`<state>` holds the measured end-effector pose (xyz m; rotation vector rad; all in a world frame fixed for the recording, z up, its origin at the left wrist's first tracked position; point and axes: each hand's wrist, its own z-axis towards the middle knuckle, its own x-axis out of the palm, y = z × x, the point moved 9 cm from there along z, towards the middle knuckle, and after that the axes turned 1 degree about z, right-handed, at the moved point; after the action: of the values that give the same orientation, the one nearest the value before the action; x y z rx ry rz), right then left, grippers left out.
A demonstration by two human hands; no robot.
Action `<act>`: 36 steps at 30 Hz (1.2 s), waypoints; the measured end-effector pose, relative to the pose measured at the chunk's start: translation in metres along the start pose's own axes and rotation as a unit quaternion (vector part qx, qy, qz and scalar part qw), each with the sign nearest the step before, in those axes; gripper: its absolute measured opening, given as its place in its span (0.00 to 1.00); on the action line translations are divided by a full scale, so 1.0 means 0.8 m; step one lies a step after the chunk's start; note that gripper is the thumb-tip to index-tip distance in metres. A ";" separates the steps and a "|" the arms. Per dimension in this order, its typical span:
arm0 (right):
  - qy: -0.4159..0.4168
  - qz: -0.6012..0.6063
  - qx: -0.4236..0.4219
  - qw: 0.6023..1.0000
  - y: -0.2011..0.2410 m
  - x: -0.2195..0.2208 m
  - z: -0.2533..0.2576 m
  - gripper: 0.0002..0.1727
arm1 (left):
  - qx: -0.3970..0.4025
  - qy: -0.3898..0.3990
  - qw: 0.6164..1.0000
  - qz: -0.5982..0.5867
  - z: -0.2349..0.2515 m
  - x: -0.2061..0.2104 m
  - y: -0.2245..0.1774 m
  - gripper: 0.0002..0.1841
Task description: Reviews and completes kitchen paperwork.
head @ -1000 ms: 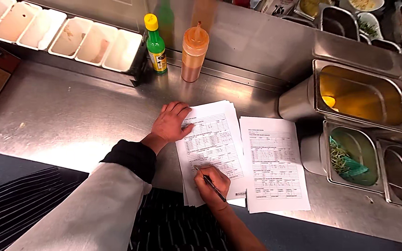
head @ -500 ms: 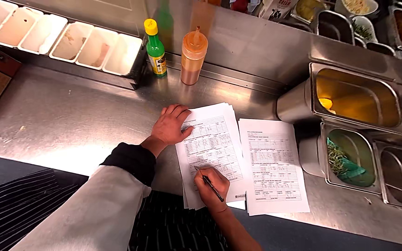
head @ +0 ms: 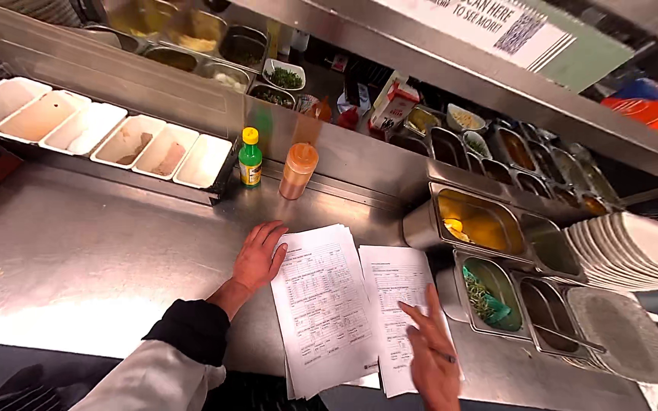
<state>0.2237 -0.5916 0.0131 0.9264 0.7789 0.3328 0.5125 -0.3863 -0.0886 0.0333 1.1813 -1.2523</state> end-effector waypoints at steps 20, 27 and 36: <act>0.059 0.170 0.033 0.983 -0.062 -0.028 -0.045 0.11 | -0.048 -0.050 0.997 0.036 -0.018 -0.017 0.002 0.24; 0.090 0.131 0.111 0.981 -0.104 -0.052 -0.068 0.14 | -0.133 -0.077 0.988 0.027 -0.108 -0.042 -0.035 0.30; 0.249 -0.253 -0.013 0.935 -0.116 -0.060 -0.136 0.35 | -0.308 0.175 0.934 -0.043 -0.237 -0.032 -0.121 0.20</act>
<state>0.1064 -0.6081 -0.0798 0.5850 1.4423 0.1177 0.3199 -0.2936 -0.1039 -0.2725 1.8637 -0.9210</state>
